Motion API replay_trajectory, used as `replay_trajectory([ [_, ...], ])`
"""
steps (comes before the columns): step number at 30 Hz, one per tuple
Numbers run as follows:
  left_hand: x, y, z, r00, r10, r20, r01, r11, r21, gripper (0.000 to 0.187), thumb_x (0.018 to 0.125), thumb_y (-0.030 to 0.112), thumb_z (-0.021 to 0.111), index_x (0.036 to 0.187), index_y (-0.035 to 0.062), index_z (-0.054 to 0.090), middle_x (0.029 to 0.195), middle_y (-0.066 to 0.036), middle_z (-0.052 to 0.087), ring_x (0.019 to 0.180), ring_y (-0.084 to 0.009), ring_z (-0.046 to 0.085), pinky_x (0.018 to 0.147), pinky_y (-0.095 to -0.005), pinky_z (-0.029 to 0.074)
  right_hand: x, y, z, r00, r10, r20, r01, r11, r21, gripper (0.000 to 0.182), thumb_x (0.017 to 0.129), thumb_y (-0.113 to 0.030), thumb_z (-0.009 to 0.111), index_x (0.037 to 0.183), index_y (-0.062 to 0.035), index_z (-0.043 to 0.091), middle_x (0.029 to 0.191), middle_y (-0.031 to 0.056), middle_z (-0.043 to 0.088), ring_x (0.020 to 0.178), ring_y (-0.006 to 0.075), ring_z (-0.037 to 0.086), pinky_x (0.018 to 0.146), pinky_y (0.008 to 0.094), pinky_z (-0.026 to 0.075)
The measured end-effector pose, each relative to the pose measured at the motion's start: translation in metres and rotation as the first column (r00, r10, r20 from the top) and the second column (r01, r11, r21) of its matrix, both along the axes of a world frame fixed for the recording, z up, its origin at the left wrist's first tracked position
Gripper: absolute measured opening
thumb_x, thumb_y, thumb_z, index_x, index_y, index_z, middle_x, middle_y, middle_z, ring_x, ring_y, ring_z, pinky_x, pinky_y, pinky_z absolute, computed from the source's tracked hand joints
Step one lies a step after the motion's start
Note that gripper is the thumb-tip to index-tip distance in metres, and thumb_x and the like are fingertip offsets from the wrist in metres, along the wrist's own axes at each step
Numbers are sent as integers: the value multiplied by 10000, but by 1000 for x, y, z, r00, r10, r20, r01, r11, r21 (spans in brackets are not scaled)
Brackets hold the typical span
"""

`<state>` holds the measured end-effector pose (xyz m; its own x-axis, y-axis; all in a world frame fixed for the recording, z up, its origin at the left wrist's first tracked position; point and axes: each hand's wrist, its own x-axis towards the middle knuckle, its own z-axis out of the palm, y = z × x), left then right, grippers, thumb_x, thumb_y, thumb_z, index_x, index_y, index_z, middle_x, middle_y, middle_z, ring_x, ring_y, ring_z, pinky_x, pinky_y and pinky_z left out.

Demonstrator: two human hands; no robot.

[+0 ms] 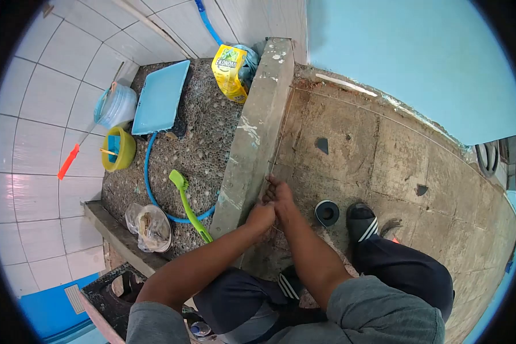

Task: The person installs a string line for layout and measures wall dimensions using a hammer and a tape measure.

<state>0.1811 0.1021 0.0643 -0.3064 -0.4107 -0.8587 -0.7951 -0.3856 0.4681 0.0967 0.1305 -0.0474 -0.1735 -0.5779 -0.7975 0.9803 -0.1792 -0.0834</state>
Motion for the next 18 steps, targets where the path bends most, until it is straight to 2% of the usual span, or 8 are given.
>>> replay_trajectory([
  [2,-7,-5,-15,993,-114,9,113,978,-177,567,977,275,474,1444,-40,409,1344,-308,556,1268,-419,547,1015,-483,445,-2,0,-7,1000,-11,6,11,1000,27,220,998,-277,585,982,-70,659,657,21,512,569,182,454,531,355,376],
  [3,-13,-5,-21,994,-110,-11,106,979,-175,553,995,261,461,1465,-21,392,1386,-273,530,1294,-391,526,1040,-464,426,-3,2,-7,1000,-17,8,16,999,43,243,997,-272,584,1001,-44,668,708,56,587,605,217,527,553,383,432],
  [6,-34,-6,-40,992,-118,-51,103,968,-229,528,1030,230,436,1509,20,364,1479,-206,468,1353,-343,474,1101,-425,379,-3,1,-11,997,67,36,-68,997,30,261,1001,-267,581,1029,-22,669,870,102,673,749,254,619,679,407,505],
  [9,-53,-8,-47,984,-180,-11,162,909,-384,526,1022,223,445,1506,27,380,1495,-223,451,1371,-373,453,1131,-427,355,-6,3,-13,999,41,-10,-40,999,22,268,1002,-264,585,1047,-16,673,951,108,682,823,247,629,741,397,508],
  [11,-58,-5,-45,973,-220,71,228,864,-449,527,1012,217,458,1497,22,393,1489,-237,454,1371,-395,449,1143,-435,346,11,1,-53,997,-69,37,73,988,-138,262,1000,-259,587,1020,-15,679,947,109,684,816,244,632,740,395,511],
  [13,-62,-2,-34,955,-267,130,296,820,-491,536,1004,216,464,1497,18,390,1478,-244,461,1366,-410,447,1146,-448,342,9,0,-50,997,-72,28,75,984,-162,256,996,-253,591,1004,-15,683,941,109,685,806,241,634,736,394,512],
  [14,-64,-1,-31,944,-290,159,330,795,-510,541,1001,216,467,1497,15,389,1473,-248,465,1364,-417,447,1147,-454,340,5,1,-49,1000,-20,-6,20,994,-106,252,992,-251,595,1002,-16,684,937,108,686,798,240,635,732,394,513],
  [18,-66,-3,-51,974,-215,75,225,868,-442,556,997,222,481,1500,8,380,1485,-260,444,1383,-425,423,1152,-466,331,-12,6,-54,975,139,-174,-138,990,19,234,975,-232,618,1006,-12,693,911,109,687,775,234,637,708,389,513],
])
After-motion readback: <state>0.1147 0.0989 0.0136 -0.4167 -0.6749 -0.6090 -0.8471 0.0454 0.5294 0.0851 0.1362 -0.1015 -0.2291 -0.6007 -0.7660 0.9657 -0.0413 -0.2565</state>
